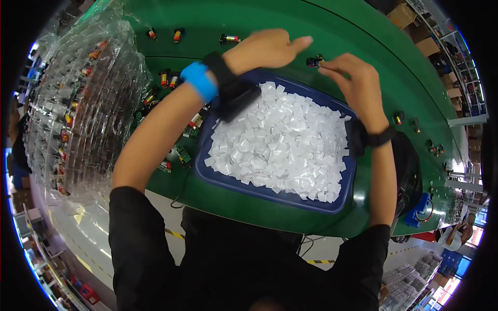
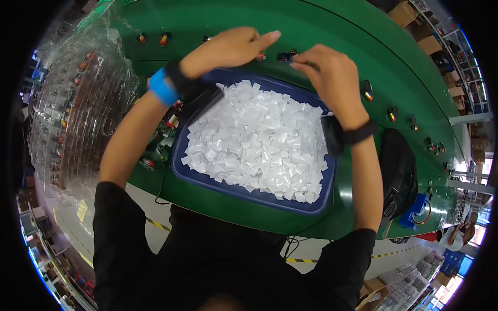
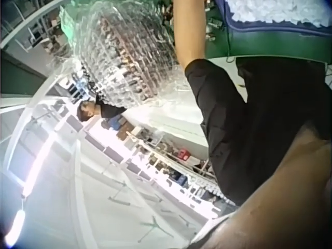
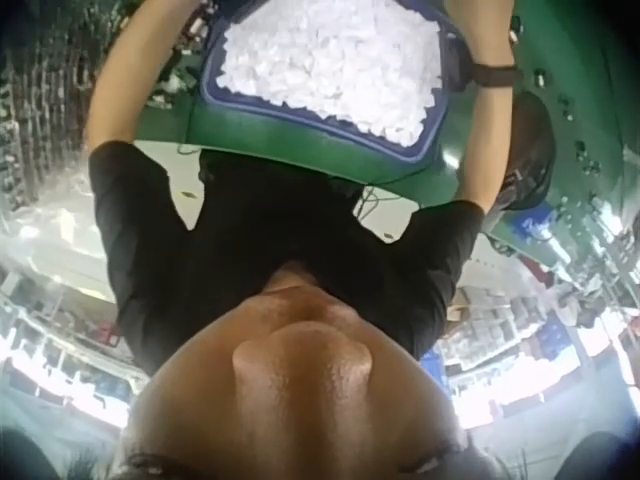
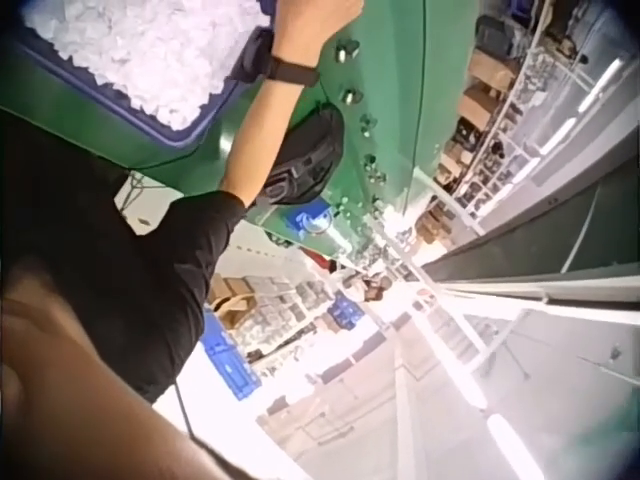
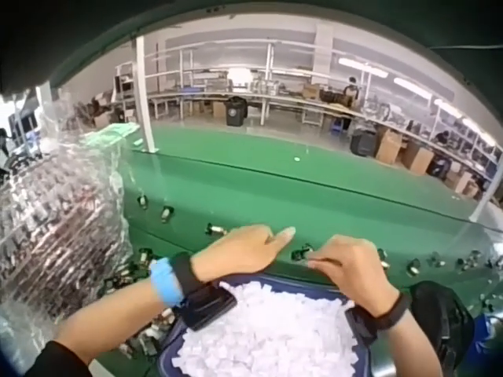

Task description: The person picks up a circuit board and a battery, fits them together, and wraps a white adhesive strip around the components by hand. The person then places the assembled unit onto the green work surface and repeats the process.

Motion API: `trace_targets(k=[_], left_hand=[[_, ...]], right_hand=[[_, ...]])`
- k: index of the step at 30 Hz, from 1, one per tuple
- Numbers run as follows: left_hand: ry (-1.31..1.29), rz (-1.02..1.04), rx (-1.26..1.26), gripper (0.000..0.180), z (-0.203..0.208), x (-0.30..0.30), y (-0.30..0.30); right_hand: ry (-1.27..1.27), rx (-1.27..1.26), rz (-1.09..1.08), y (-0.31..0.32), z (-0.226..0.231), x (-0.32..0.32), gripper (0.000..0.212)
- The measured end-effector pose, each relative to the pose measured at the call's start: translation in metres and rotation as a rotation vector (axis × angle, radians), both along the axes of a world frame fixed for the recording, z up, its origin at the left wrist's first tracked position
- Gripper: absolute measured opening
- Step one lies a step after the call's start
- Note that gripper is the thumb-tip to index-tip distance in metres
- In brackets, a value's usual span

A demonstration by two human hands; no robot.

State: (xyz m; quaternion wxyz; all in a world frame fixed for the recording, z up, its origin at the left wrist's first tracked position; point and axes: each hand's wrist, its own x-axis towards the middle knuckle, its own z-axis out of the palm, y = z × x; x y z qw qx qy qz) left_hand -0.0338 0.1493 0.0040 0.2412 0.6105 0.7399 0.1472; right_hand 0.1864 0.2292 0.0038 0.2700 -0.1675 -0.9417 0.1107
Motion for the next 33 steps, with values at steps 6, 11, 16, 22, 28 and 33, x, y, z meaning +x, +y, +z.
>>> trace_targets(k=[6, 11, 16, 22, 28, 33], left_hand=[[-1.116, -0.077, -0.002, 0.042, 0.004, 0.038, -0.091], [-1.087, 0.022, 0.175, 0.037, -0.010, 0.051, -0.115], [-1.194, 0.100, 0.230, 0.036, -0.024, 0.064, -0.125], [-1.009, 0.041, 0.347, 0.036, -0.029, 0.073, -0.131], [-0.988, 0.125, 0.319, 0.038, -0.030, 0.073, -0.132], [-0.909, 0.114, 0.354, 0.037, -0.032, 0.073, -0.132]], right_hand=[[0.219, 0.002, 0.104, -0.069, 0.016, 0.016, 0.020], [0.173, -0.318, 0.067, -0.087, 0.023, 0.022, 0.017], [0.213, -1.000, -0.048, -0.090, 0.017, 0.025, 0.017], [0.088, -0.979, -0.044, -0.085, 0.001, 0.027, 0.017], [0.112, -0.895, -0.048, -0.087, -0.006, 0.025, 0.014], [0.077, -0.686, -0.010, -0.087, -0.005, 0.027, 0.012]])
